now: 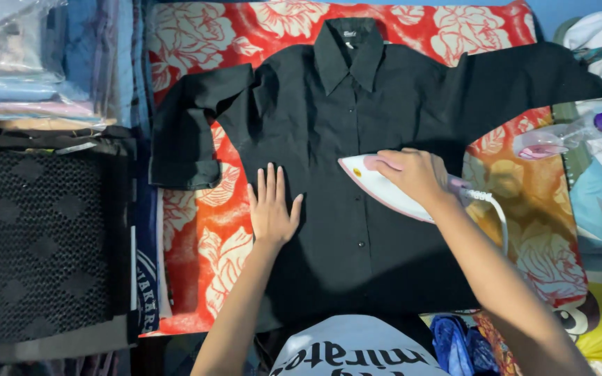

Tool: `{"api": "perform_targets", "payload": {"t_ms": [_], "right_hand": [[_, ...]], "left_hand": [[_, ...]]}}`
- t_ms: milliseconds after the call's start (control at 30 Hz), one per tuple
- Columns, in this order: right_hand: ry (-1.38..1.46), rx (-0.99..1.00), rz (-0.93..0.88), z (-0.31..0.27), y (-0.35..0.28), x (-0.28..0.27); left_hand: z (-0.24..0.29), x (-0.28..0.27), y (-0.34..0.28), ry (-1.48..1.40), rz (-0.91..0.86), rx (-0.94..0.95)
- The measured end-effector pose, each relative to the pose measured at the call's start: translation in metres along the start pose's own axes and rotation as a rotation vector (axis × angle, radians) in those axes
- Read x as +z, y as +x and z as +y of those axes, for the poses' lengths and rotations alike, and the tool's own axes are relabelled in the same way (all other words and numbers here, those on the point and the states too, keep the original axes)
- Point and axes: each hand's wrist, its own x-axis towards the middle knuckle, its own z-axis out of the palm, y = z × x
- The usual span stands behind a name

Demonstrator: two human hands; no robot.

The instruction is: The person irons a black shirt laid out on a floral-patterned surface. They smooth the fabric with one hand while moving a pink iron over the sleeves and body. The shirt is flipped over, and the person sprays it with a bottle before continuing to iron the other side.

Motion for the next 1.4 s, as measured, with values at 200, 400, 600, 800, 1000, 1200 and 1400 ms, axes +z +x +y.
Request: {"api": "perform_targets", "payload": {"t_ms": [200,400,600,800,1000,1200,1400], "right_hand": [[-0.023,-0.028,-0.057,0.035,-0.008,0.004],[0.042,0.038,-0.102,0.001,-0.005,-0.016],[-0.03,0.114,-0.124,-0.023,-0.008,-0.027],[0.045,0.389,-0.056,0.037,-0.029,-0.013],[0.032,0.259,-0.254,-0.003,-0.071,-0.009],[-0.085,0.041,-0.225,-0.002,-0.082,-0.012],[-0.062,0.111,-0.24,0.012,-0.082,-0.017]], "left_hand": [[0.002,-0.002,0.0,0.0,-0.015,-0.02],[0.004,-0.008,0.003,0.002,-0.042,-0.034],[0.005,-0.013,0.005,0.014,-0.096,-0.058],[0.005,-0.011,0.001,0.013,-0.112,-0.057],[0.004,-0.006,0.002,-0.003,-0.094,-0.062],[0.003,-0.006,0.001,-0.011,-0.077,-0.053],[0.004,-0.004,0.003,-0.014,-0.082,-0.057]]}}
